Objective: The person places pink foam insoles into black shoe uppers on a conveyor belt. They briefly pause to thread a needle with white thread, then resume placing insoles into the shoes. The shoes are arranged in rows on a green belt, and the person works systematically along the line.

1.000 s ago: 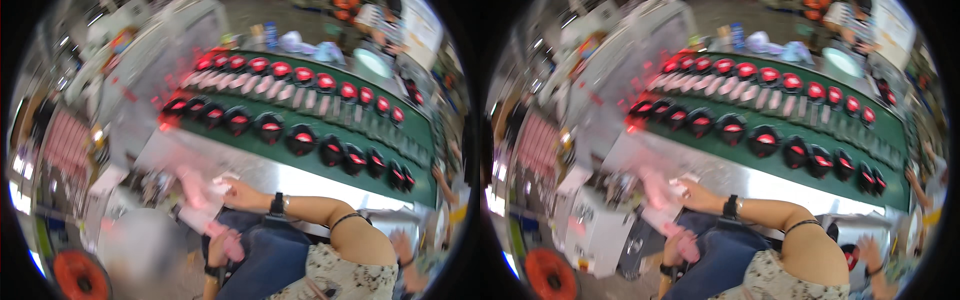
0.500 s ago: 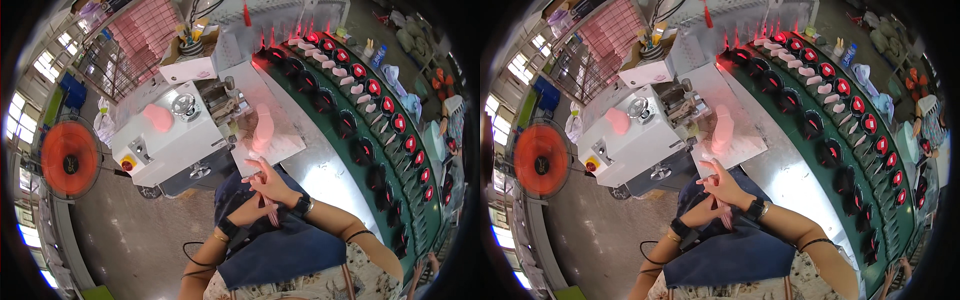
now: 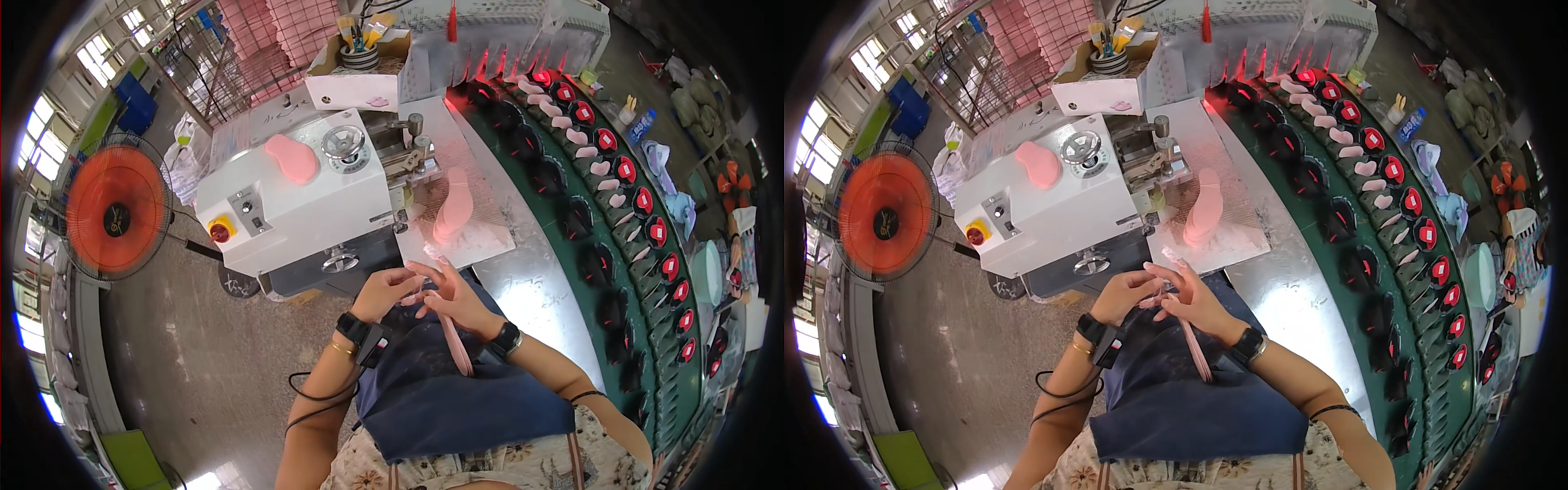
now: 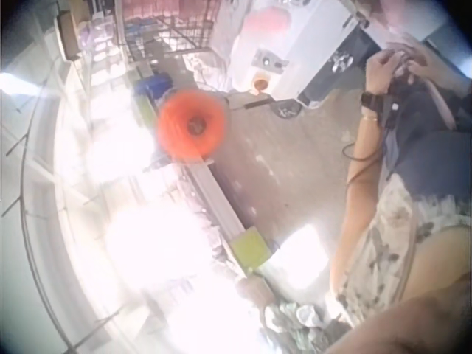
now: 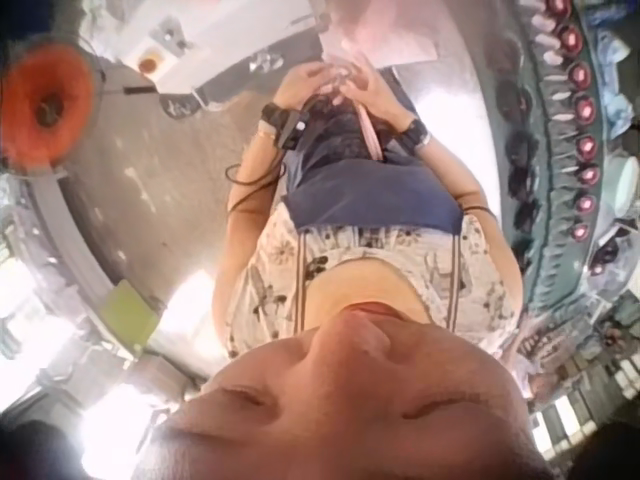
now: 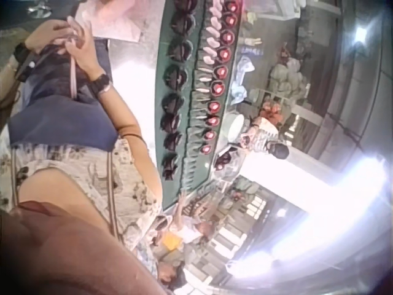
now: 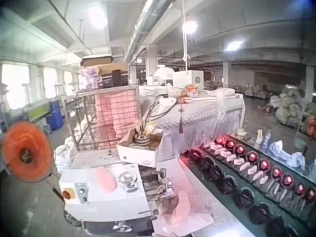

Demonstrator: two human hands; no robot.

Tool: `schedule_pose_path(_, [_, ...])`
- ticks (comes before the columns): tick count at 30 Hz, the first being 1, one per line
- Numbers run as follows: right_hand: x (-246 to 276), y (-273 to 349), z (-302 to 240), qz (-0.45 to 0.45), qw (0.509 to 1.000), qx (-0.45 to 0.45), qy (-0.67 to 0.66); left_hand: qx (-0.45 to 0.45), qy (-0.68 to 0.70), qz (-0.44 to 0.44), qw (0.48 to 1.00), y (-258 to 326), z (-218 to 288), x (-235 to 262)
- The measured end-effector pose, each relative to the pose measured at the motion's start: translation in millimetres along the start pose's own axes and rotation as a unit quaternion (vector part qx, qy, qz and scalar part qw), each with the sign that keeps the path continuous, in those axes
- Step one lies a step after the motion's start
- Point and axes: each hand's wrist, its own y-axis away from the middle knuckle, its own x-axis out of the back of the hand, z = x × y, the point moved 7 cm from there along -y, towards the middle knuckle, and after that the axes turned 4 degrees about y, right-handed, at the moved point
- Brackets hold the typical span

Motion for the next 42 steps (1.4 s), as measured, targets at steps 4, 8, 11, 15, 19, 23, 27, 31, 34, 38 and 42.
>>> schedule_pose_path(4, [-1.3,1.8,1.5,0.005,1.000,-0.023,-0.013,-0.015,-0.032,0.029,0.999,-0.3,1.7,-1.8])
schedule_pose_path(8, [-4.4,2.9,-3.8,0.016,0.999,-0.035,-0.007,-0.098,-0.130,0.089,0.983,4.3,8.8,3.6])
schedule_pose_path(11, [-2.3,4.3,-7.3,0.027,0.999,-0.037,-0.015,-0.099,-0.051,0.147,0.983,9.7,11.5,24.0])
schedule_pose_path(15, [1.5,7.4,-6.0,0.041,0.998,-0.044,-0.035,-0.089,-0.017,0.211,0.973,23.5,24.6,45.1])
schedule_pose_path(19, [0.6,6.4,-1.2,0.040,0.997,-0.046,-0.056,-0.066,-0.057,0.171,0.981,25.8,14.8,36.3])
schedule_pose_path(23, [-4.9,2.9,-1.7,0.030,0.996,-0.056,-0.061,-0.093,-0.098,0.143,0.980,20.7,11.8,20.8])
schedule_pose_path(27, [-3.8,3.9,2.5,0.032,0.995,-0.062,-0.076,-0.103,-0.114,0.141,0.978,15.2,19.6,16.8])
schedule_pose_path(31, [-8.1,3.3,-3.1,0.029,0.994,-0.068,-0.083,-0.102,-0.131,0.158,0.973,14.4,20.1,19.5])
schedule_pose_path(34, [-9.1,1.1,-1.7,0.025,0.993,-0.075,-0.087,-0.120,-0.131,0.190,0.966,17.1,23.4,20.3])
schedule_pose_path(38, [-7.1,-1.3,3.2,0.022,0.992,-0.082,-0.089,-0.120,-0.115,0.201,0.965,18.9,20.6,19.7])
schedule_pose_path(42, [-6.2,-1.2,8.5,0.029,0.988,-0.097,-0.114,-0.137,-0.130,0.208,0.960,19.9,21.1,22.4])
